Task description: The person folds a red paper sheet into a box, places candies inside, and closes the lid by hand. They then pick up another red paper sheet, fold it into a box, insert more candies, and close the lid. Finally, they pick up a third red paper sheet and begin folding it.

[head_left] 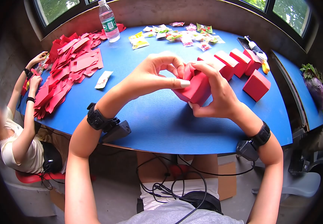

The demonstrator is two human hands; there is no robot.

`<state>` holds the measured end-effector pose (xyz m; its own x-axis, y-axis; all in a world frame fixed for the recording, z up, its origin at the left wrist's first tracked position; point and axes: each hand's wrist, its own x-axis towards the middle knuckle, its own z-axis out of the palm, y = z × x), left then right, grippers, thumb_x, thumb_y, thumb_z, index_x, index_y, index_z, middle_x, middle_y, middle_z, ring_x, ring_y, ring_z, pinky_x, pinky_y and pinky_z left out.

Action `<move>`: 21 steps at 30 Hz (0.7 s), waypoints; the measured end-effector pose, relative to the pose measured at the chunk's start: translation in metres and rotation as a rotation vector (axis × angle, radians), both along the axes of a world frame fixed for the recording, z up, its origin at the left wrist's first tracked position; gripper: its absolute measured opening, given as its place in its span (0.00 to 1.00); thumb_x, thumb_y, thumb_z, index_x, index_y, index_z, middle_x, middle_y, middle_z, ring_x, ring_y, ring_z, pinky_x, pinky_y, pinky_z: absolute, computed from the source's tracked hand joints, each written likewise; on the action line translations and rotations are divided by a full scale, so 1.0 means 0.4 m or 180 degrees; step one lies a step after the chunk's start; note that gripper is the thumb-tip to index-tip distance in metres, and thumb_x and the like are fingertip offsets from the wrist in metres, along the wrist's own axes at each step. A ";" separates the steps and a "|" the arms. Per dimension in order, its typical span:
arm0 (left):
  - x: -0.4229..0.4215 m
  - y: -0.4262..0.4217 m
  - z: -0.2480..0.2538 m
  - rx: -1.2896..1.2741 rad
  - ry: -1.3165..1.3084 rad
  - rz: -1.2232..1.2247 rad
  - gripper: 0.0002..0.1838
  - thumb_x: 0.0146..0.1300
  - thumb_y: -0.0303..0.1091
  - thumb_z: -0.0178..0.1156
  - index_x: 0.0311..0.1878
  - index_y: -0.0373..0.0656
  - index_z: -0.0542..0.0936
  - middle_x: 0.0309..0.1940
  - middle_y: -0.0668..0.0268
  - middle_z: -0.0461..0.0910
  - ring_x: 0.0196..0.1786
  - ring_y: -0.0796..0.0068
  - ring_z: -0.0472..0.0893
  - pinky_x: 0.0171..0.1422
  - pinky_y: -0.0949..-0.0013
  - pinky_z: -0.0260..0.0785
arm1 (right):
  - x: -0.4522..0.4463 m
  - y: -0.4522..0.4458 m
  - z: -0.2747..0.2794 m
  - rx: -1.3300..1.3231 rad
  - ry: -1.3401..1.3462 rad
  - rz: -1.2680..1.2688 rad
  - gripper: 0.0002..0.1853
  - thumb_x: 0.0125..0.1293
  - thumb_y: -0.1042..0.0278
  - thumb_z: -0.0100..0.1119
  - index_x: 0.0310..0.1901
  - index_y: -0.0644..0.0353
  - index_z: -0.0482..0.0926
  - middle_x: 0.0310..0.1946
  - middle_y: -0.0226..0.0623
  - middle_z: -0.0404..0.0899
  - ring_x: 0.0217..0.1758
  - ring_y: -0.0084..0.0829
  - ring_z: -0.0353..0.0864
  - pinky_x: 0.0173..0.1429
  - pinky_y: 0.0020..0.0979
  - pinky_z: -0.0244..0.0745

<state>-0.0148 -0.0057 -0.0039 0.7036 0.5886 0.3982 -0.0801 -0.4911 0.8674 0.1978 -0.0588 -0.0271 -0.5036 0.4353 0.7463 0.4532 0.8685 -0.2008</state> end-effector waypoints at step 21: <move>0.005 -0.022 0.007 0.0448 -0.0125 0.0562 0.16 0.56 0.37 0.68 0.43 0.42 0.76 0.43 0.67 0.75 0.41 0.80 0.77 0.37 0.77 0.73 | -0.001 0.000 -0.002 0.0148 -0.0042 -0.0120 0.46 0.37 0.73 0.70 0.63 0.59 0.59 0.56 0.47 0.69 0.61 0.50 0.70 0.60 0.42 0.71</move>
<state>-0.0130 -0.0144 -0.0009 0.5769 0.6379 0.5102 -0.0147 -0.6163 0.7874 0.1976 -0.0589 -0.0278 -0.4973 0.4192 0.7596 0.4880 0.8590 -0.1546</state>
